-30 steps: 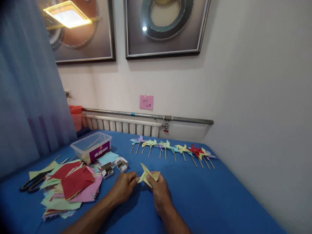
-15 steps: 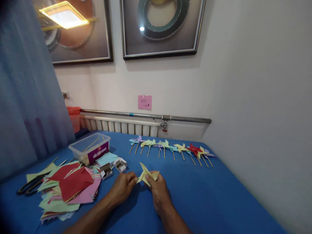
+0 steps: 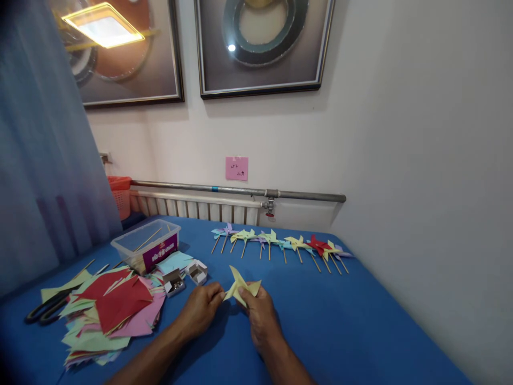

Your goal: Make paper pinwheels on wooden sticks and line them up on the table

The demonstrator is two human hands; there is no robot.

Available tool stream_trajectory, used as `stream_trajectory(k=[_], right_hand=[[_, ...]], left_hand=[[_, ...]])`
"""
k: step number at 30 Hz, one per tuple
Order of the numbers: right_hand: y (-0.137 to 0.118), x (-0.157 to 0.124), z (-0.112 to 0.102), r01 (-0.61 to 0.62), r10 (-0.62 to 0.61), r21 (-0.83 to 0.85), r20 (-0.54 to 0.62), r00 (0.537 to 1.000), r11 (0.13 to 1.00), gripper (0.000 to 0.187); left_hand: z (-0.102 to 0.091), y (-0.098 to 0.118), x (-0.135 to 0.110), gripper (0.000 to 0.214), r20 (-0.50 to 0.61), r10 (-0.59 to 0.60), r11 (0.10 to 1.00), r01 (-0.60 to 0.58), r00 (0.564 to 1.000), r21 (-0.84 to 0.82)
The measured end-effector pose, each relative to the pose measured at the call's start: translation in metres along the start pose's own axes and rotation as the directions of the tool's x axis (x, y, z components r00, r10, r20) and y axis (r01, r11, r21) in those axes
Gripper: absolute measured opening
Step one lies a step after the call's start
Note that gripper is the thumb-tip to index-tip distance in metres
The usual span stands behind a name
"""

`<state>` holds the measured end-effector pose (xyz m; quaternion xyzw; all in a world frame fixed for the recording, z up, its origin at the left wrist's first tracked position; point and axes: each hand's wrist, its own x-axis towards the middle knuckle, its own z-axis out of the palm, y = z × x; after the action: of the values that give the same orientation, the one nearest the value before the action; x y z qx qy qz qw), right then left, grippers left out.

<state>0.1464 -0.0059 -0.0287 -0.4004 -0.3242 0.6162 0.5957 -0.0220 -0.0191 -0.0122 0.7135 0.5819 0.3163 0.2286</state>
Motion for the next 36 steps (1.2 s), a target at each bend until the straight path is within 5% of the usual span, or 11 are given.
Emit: stream_trajectory(k=[16,36], right_hand=[[-0.003,-0.002,0.002,-0.016,0.015,0.047,0.022,1.000,0.999,0.044],[-0.001,-0.001,0.004,0.023,-0.025,0.054,0.034,0.999,0.998,0.035]], left_hand=[[0.002,-0.002,-0.001,0.027,-0.018,0.026,0.999,-0.026,1.000,-0.048],[0.010,0.002,-0.006,0.025,-0.122,0.105,0.988,-0.090,0.987,0.128]])
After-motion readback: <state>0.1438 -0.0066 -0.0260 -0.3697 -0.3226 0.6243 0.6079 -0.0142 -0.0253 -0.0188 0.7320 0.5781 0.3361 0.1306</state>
